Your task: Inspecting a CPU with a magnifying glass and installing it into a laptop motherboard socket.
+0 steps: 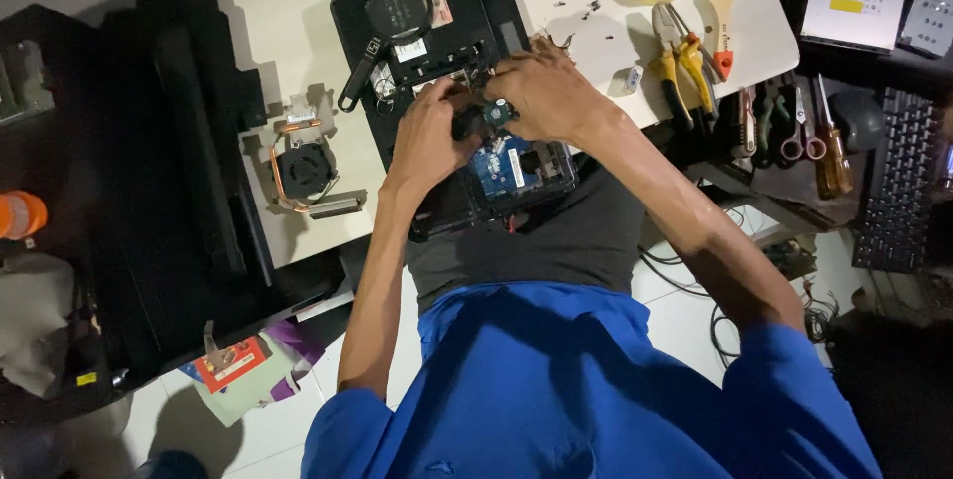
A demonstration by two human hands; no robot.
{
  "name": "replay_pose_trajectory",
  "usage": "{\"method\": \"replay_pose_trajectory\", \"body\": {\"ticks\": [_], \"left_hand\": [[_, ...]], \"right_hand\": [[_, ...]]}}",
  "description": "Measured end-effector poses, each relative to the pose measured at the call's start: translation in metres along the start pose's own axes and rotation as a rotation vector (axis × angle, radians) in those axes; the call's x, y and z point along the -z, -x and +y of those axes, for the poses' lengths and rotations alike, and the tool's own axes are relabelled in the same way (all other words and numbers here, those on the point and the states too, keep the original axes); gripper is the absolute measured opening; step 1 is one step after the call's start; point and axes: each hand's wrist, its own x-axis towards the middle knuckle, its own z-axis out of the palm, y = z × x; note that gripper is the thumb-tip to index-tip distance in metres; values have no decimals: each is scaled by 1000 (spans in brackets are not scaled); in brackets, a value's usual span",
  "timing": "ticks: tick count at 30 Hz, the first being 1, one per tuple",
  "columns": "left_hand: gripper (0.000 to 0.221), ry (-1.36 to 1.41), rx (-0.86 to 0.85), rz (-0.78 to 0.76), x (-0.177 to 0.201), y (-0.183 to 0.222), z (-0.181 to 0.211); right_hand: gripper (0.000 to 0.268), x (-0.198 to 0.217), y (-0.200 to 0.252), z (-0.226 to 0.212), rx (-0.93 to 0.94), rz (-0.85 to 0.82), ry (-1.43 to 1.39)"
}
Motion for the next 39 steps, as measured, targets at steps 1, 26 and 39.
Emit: {"method": "replay_pose_trajectory", "body": {"ticks": [1,26,39], "left_hand": [[33,-1,0,0,-4,0,-4],[25,20,68,3,-8,-1,-4],[19,282,73,49,1,-1,-8]], "right_hand": [[42,1,0,0,0,1,-1],[41,3,10,6,34,57,-78],[40,-3,7,11,50,76,0]]}}
